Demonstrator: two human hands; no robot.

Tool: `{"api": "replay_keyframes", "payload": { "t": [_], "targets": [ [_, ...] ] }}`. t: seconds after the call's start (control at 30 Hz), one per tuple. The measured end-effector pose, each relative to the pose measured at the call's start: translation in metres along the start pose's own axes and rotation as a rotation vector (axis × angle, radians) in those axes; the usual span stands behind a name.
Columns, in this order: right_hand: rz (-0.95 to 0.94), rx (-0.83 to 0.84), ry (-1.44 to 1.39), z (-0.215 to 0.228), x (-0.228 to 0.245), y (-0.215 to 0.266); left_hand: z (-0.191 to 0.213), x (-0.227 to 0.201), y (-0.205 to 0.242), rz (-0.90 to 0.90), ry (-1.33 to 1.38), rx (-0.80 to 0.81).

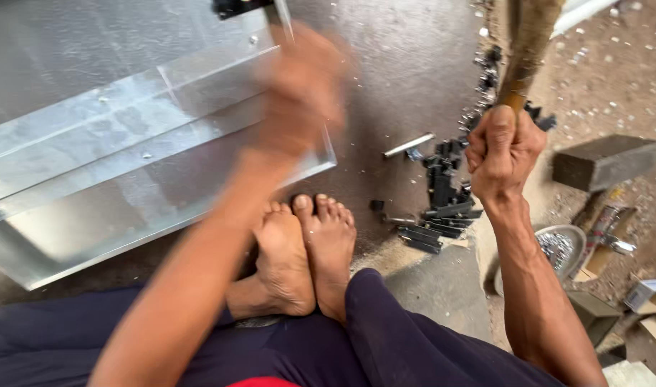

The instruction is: The person sits on the floor and uses a hammer to attach small black metal brackets to a rectangular metal frame. They repeatedly pick up brackets, position them on the frame, and hammer them into place.

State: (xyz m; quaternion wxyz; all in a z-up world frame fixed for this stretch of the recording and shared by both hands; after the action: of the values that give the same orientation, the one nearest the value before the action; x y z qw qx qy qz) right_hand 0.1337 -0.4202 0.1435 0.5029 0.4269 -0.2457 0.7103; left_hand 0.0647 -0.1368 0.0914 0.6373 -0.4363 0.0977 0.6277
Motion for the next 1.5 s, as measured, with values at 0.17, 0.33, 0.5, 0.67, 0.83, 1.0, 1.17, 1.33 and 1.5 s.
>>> {"api": "replay_keyframes", "payload": {
  "t": [0.17,0.33,0.5,0.67,0.83,1.0,1.17,1.33,1.5],
  "targets": [
    [-0.134,-0.101,-0.087,0.029,-0.022,0.027,-0.127,-0.108,0.018,0.13,-0.057,0.746],
    [-0.148,-0.105,-0.113,0.036,-0.041,0.058,-0.145,-0.089,0.03,0.296,0.092,0.877],
    [-0.21,-0.03,-0.094,0.019,-0.038,0.064,-0.044,0.01,-0.002,0.388,0.602,-0.064],
    [-0.289,0.105,-0.003,-0.012,-0.035,0.07,0.047,0.118,-0.032,0.369,0.106,-0.266],
    [-0.226,0.266,0.076,-0.05,-0.007,0.054,0.044,0.117,-0.025,0.148,0.293,-0.164],
    [0.388,0.098,-0.163,-0.043,0.079,0.003,0.036,0.123,-0.022,0.14,0.235,-0.151],
    [0.191,0.214,-0.062,-0.076,0.091,-0.005,0.02,0.133,-0.012,0.172,0.165,-0.125],
    [0.171,0.214,0.293,-0.087,0.098,-0.004,0.019,0.129,-0.009,0.109,0.148,-0.185],
    [0.191,0.212,0.219,-0.093,0.089,-0.002,0.027,0.126,-0.005,0.202,0.131,-0.128]
  ]
}}
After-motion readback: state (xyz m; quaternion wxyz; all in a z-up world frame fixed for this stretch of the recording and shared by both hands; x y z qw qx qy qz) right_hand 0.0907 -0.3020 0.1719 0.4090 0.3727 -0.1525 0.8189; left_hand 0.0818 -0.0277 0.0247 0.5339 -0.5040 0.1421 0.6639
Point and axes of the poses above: each hand's wrist, its own y-axis away from the middle knuckle, its own z-axis out of the back of the hand, x = y × z, the point moved 4 cm from there along -y, towards the middle knuckle, and after that the axes turned 4 degrees about y, right-handed, at the moved point
